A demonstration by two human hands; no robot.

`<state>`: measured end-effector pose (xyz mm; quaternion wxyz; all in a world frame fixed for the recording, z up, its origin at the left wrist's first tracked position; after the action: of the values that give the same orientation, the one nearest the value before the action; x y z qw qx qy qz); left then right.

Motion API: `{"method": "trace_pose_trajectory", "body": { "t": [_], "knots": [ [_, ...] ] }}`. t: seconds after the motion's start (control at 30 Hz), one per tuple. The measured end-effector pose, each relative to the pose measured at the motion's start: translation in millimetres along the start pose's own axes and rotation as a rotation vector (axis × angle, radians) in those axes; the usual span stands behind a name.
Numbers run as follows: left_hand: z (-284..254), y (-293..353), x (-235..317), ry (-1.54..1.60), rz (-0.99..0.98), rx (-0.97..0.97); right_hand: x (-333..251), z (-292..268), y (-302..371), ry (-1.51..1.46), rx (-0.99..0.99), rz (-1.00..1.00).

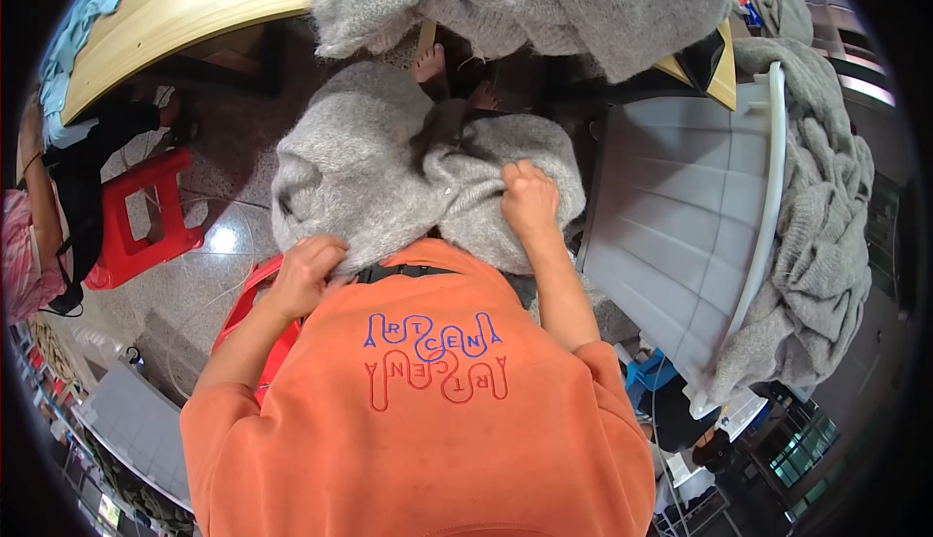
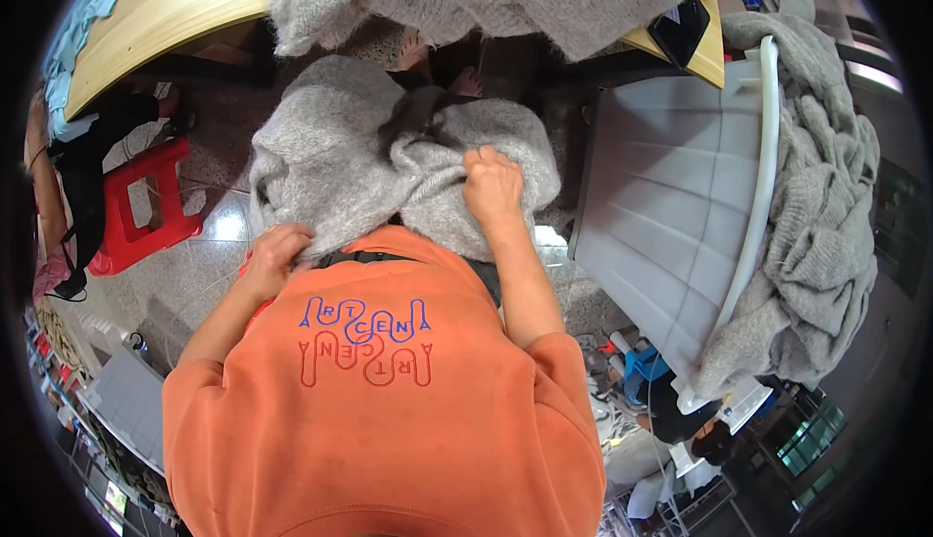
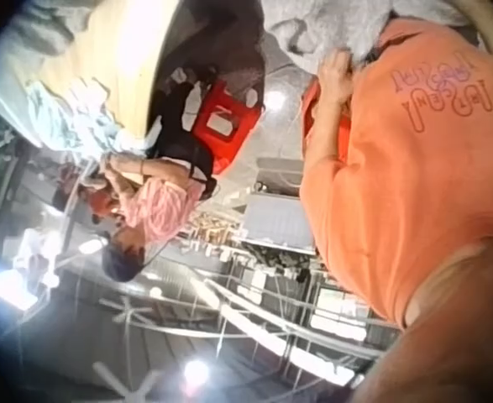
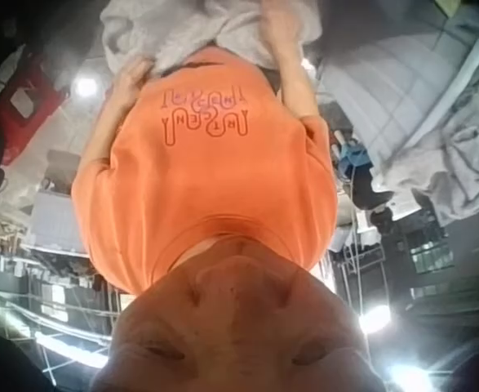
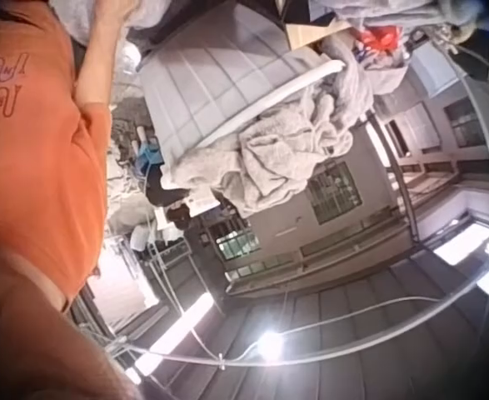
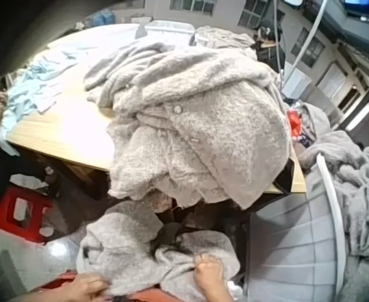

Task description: Inspect and fold grey fuzzy garments from a laundry bin onto a work table.

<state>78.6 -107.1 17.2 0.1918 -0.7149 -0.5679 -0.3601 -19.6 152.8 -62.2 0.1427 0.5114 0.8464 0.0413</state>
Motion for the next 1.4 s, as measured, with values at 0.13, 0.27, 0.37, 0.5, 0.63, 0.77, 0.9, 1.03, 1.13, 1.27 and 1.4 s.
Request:
{"method": "trace_pose_trajectory", "body": {
  "t": [0.13, 0.27, 0.37, 0.5, 0.63, 0.77, 0.9, 1.03, 1.13, 1.27, 1.4],
  "knots": [
    [-50, -26, -21, 0.004, -0.16, 0.423, -8, -41, 45, -0.081, 0.497, -0.247],
    [-41, -87, -49, -0.245, -0.408, 0.377, -18, -69, 91, -0.15, 0.757, -0.29],
    [-27, -101, -73, -0.219, -0.431, 0.334, 4, -93, 107, -0.122, 0.909, -0.137],
    [-131, -72, -27, 0.256, -0.293, 0.881, 18, -177, 156, -0.084, 1.409, 0.09],
    [-140, -10, -86, 0.415, -0.306, 0.953, 17, -157, 140, 0.178, 1.065, -0.076],
    [-67, 17, -143, 0.114, -0.646, 0.702, 51, -32, 114, -0.03, 0.543, 0.081],
    [-33, 17, -133, 0.485, -0.721, 0.543, 53, -25, 104, -0.149, 0.533, 0.096],
    [-37, 8, -140, 0.439, -0.703, 0.529, 56, -22, 98, -0.16, 0.466, 0.097],
    [-46, -2, -134, 0.301, -0.7, 0.484, 56, -14, 103, -0.181, 0.461, 0.102],
    [-91, -18, -118, 0.238, -0.596, 0.707, 69, -18, 108, -0.479, 0.576, 0.225],
    [-116, -58, -102, 0.056, -0.619, 0.759, 85, -47, 87, -0.387, 0.568, 0.443]
  ]
}}
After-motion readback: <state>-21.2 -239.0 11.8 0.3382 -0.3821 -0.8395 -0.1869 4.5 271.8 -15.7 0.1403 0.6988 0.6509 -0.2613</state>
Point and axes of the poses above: each hand's wrist, its own y-axis away from the middle knuckle, its own z-axis out of the palm, x = y × z, the point moved 8 cm from there along -y, towards the middle knuckle, and after that the axes turned 14 degrees about -z, right-handed, at the moved point
